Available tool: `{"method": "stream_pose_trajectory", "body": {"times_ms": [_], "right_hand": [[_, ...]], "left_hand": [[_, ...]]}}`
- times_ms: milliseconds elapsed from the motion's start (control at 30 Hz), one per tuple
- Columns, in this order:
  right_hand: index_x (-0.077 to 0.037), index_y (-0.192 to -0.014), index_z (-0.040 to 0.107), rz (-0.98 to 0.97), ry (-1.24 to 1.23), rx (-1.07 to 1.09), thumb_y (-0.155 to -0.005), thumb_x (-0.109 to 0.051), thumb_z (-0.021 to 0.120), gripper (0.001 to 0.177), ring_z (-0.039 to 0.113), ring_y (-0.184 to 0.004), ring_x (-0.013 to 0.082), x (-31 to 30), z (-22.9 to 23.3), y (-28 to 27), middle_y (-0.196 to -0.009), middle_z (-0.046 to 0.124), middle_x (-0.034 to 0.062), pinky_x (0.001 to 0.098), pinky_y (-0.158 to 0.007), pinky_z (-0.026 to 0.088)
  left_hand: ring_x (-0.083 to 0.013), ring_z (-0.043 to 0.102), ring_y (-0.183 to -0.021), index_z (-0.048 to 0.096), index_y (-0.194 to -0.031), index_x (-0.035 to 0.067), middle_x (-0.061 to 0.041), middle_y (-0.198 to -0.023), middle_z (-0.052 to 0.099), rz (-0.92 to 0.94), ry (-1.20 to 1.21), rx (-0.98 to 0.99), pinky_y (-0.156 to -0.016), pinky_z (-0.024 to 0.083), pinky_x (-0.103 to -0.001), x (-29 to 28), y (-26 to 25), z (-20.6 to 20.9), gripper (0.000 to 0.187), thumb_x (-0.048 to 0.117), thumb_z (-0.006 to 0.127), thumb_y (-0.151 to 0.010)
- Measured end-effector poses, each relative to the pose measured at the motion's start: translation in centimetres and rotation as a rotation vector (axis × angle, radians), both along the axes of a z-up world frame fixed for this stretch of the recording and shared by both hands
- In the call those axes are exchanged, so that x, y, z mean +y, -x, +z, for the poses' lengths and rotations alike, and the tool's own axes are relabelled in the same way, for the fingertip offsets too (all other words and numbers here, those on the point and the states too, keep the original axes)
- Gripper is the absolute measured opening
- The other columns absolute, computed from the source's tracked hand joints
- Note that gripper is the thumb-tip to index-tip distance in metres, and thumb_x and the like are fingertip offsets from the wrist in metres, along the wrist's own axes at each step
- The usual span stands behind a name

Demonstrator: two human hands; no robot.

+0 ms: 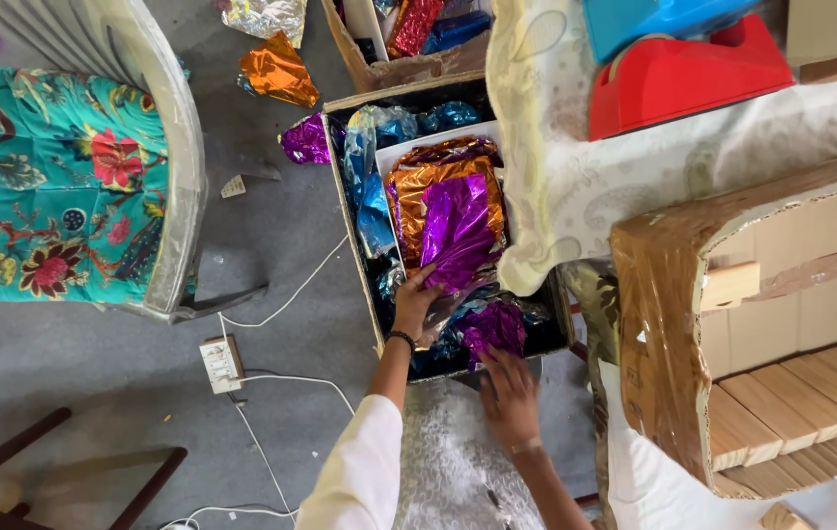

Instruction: Wrapping small rectangular soap blocks in decorative foil and plastic packaging.

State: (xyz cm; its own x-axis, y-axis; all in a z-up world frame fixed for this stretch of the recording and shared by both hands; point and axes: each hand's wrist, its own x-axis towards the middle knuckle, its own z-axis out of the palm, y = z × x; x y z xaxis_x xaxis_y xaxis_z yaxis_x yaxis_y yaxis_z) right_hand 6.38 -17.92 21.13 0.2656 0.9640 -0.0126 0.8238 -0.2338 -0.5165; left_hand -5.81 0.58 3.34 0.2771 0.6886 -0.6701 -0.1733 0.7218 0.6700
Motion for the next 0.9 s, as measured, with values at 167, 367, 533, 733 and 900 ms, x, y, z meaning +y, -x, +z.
{"method": "stream_pose_trajectory", "body": {"times_ms": [167,367,533,733,900], "right_hand": [[-0.011,-0.138,0.061,0.131,-0.023,0.196,-0.097,-0.012,0.058,0.041,0.055,-0.124,0.0365,10.0,-0.4,-0.4,-0.137,0.061,0.012,0.0484,-0.105,0.044],[-0.021,-0.127,0.07,0.179,0.207,0.155,-0.092,-0.027,0.062,0.036,0.051,-0.132,0.0402,15.9,-6.1,0.2,-0.142,0.057,0.0179,0.0536,-0.105,0.039],[-0.021,-0.112,0.079,0.016,0.25,0.231,-0.089,-0.03,0.062,0.03,0.054,-0.132,0.041,16.0,-12.3,-0.5,-0.144,0.056,0.0204,0.0479,-0.115,0.04],[-0.019,-0.101,0.082,-0.118,0.411,0.263,-0.085,-0.025,0.065,0.025,0.059,-0.122,0.0374,17.4,-9.9,-1.7,-0.144,0.058,0.0183,0.0458,-0.109,0.04],[-0.001,-0.125,0.067,-0.432,0.128,0.809,-0.093,-0.024,0.067,0.04,0.066,-0.108,0.0247,15.3,-9.9,-4.2,-0.121,0.073,0.0083,0.0369,-0.096,0.051]], "left_hand": [[-0.017,0.07,-0.091,0.058,-0.144,0.006,-0.009,-0.109,0.074,-0.074,-0.034,0.048,-0.081,0.059,-0.029,-0.7,-0.3,1.3,0.057,-0.004,0.069,-0.09],[-0.0141,0.069,-0.102,0.009,-0.166,0.017,-0.004,-0.122,0.068,0.126,-0.215,-0.111,-0.087,0.06,-0.029,-0.6,-1.9,7.4,0.09,0.0,0.06,-0.094],[-0.0186,0.065,-0.083,-0.019,-0.163,0.021,-0.011,-0.105,0.069,-0.178,-0.34,0.408,-0.071,0.054,-0.03,-0.6,-2.7,8.6,0.117,0.001,0.072,-0.092],[-0.018,0.065,-0.091,-0.015,-0.166,0.027,-0.016,-0.123,0.061,0.022,-0.275,0.079,-0.075,0.059,-0.03,-0.6,-3.4,8.3,0.129,-0.004,0.076,-0.08],[-0.0396,0.038,-0.14,0.019,-0.159,0.018,-0.017,-0.151,0.048,-0.39,-0.723,0.455,-0.112,0.03,-0.054,1.4,-3.5,6.3,0.113,-0.004,0.086,-0.07]]}}
